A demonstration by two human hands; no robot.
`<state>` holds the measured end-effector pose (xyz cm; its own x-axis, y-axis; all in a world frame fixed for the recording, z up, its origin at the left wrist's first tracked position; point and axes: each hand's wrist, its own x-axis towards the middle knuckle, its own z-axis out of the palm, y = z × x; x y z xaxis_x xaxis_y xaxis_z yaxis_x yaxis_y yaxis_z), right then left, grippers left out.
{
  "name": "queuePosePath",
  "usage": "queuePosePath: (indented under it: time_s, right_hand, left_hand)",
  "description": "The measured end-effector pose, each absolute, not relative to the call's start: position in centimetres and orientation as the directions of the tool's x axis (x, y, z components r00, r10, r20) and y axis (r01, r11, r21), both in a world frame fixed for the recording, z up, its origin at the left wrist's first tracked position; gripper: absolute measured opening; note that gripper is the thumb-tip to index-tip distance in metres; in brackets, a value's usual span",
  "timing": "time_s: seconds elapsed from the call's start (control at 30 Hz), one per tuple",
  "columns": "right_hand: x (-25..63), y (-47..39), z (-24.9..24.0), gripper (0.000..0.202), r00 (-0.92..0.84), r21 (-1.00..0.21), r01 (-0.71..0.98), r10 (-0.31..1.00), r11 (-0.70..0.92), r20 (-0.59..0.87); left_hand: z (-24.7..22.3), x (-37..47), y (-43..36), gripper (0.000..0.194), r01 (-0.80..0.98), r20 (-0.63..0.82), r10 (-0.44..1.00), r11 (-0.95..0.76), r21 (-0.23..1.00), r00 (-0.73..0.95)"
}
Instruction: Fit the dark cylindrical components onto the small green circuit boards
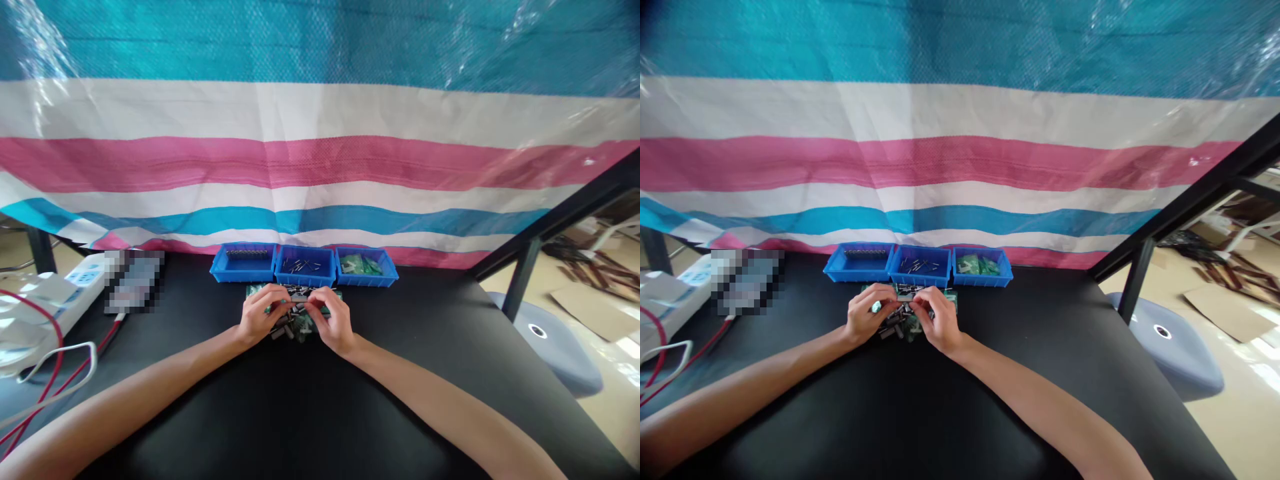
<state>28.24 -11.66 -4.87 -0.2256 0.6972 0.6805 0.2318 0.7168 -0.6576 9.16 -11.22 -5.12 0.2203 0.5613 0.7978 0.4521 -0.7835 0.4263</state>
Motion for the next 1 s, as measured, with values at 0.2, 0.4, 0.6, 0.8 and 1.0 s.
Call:
queuePosePath:
  time_s: [0.2, 0.4, 0.6, 0.8, 1.0]
  right_hand:
    - [28.22, -11.59, -4.88, 0.005, -0.224, -0.642, 0.206, 0.675, 0.738, 0.703]
    - [28.24, -11.60, -4.90, 0.003, -0.224, -0.631, 0.213, 0.666, 0.746, 0.712]
    - [28.26, -11.59, -4.74, 0.002, -0.226, -0.651, 0.214, 0.685, 0.729, 0.693]
    - [28.26, -11.59, -4.82, 0.002, -0.230, -0.659, 0.219, 0.694, 0.720, 0.682]
    - [28.22, -11.57, -4.81, 0.005, -0.218, -0.621, 0.213, 0.656, 0.754, 0.722]
  left_hand:
    - [-5.21, 9.12, -11.28, 0.007, 0.447, 0.787, 0.583, -0.770, 0.455, 0.203]
    - [-5.25, 9.05, -11.26, 0.007, 0.453, 0.782, 0.590, -0.764, 0.460, 0.202]
    - [-5.02, 9.13, -11.31, 0.008, 0.465, 0.799, 0.564, -0.776, 0.426, 0.208]
    - [-4.96, 9.21, -11.32, 0.007, 0.468, 0.814, 0.543, -0.785, 0.406, 0.204]
    - [-4.98, 9.13, -11.34, 0.006, 0.474, 0.805, 0.561, -0.771, 0.425, 0.191]
